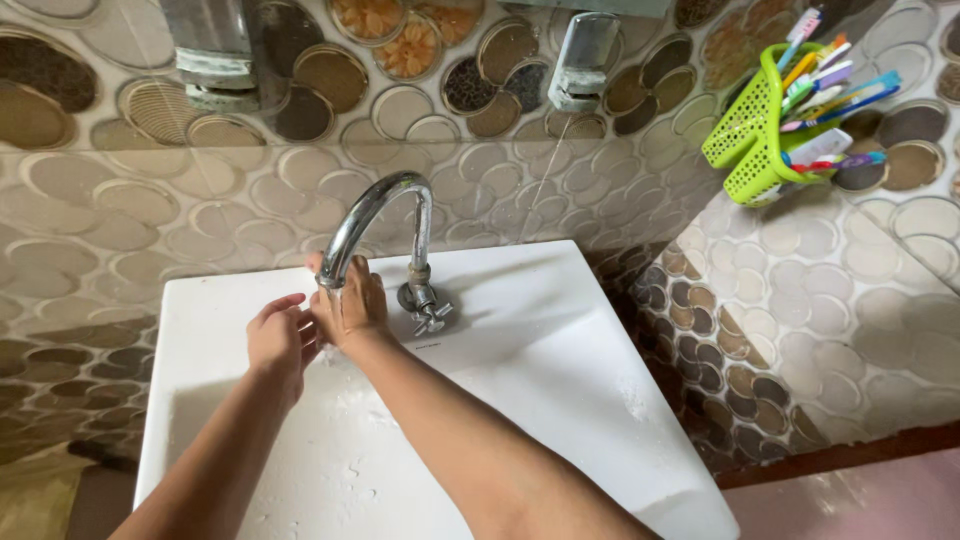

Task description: The person cleans a bathroom sink and a soap wrapper using a cloth and water, then places cleaning items into a container.

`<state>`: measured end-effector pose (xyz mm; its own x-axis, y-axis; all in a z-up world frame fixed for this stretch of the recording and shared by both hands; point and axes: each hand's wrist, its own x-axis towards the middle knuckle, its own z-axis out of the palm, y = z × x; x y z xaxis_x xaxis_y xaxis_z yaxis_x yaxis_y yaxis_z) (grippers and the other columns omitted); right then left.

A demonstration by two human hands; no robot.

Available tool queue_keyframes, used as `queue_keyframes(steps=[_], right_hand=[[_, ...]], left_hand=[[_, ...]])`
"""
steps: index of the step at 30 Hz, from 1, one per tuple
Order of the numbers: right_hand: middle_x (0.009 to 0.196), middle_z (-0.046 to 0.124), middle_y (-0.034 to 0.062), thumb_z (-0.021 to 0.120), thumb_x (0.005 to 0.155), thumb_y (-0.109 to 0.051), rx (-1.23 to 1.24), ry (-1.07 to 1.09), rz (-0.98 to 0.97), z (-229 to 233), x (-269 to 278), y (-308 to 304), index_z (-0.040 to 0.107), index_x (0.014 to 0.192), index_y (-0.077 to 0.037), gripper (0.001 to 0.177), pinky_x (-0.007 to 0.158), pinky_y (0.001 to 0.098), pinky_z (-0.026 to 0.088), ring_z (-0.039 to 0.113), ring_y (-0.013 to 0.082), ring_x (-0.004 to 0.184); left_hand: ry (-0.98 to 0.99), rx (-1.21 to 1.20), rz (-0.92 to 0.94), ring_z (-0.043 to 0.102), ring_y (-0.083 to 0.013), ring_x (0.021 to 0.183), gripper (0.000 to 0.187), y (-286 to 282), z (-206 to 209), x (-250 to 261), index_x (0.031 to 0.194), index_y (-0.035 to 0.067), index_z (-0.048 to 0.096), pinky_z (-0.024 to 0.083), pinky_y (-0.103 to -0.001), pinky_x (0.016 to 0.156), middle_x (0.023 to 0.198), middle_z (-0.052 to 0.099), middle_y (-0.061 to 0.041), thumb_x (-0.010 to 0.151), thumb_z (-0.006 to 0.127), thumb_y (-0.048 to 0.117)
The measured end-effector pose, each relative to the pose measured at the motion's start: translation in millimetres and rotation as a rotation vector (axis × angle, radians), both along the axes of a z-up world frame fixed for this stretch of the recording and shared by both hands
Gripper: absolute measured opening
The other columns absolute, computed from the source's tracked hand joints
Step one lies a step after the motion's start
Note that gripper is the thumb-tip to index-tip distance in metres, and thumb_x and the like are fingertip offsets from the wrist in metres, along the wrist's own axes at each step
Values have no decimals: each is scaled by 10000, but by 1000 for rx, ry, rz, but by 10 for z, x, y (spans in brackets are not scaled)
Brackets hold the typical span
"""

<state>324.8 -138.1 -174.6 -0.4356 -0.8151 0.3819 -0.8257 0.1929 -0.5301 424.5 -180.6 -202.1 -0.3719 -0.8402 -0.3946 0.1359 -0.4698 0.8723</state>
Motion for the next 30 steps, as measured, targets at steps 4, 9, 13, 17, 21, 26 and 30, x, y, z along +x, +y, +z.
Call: queue_keyframes(steps=[4,9,13,17,21,26,30], right_hand=[[1336,539,176,713,781,-211,290,-41,94,-249,-351,-137,539,1402,-401,673,894,486,526,618,388,1105],[1377,621,126,709,893,-399,266,245,136,-524,-549,-419,571,1367,-333,499,1012,487,496,616,335,1250],[1313,695,113,653,981,-380,422,124,59,-387,-432,-271,668,1284,-235,336,1061,465,509,661,299,1242],[1266,671,176,734,687,-377,77,485,187,-435,-385,-450,641,1335,-378,655,938,508,500,644,368,1160],[1122,718,224,757,849,-314,327,-19,79,-556,-183,-429,604,1215,-98,452,885,482,577,716,408,1027],[1044,692,262,689,887,-387,455,-754,-124,-264,-155,27,483,1307,-134,532,819,499,528,674,427,971],[1007,700,185,670,953,-251,328,-1116,278,-719,-30,58,620,1198,34,379,750,374,557,675,265,903]], left_hand=[[-45,120,32,694,-257,920,355,61,-59,-203,1289,50,512,588,-396,842,1075,660,-146,953,398,45],[-118,168,-57,713,-300,885,389,68,-92,-320,1277,51,452,621,-420,790,1076,652,-164,898,454,-37],[-196,85,-53,708,-276,882,326,101,-27,-168,1243,46,490,619,-418,784,1069,661,-150,919,482,11],[-219,113,61,720,-299,856,208,50,47,-137,1136,-26,504,634,-432,805,986,671,-165,942,443,17],[-208,125,-9,721,-272,810,221,153,-84,-56,1028,-42,604,633,-384,816,941,708,-150,950,413,36],[-291,72,205,685,-277,847,205,329,-241,-165,1043,-97,569,647,-425,798,952,644,-173,954,415,6],[-450,-68,526,674,-259,943,286,584,-104,-200,1165,-63,544,582,-387,773,1045,634,-191,934,542,105]])
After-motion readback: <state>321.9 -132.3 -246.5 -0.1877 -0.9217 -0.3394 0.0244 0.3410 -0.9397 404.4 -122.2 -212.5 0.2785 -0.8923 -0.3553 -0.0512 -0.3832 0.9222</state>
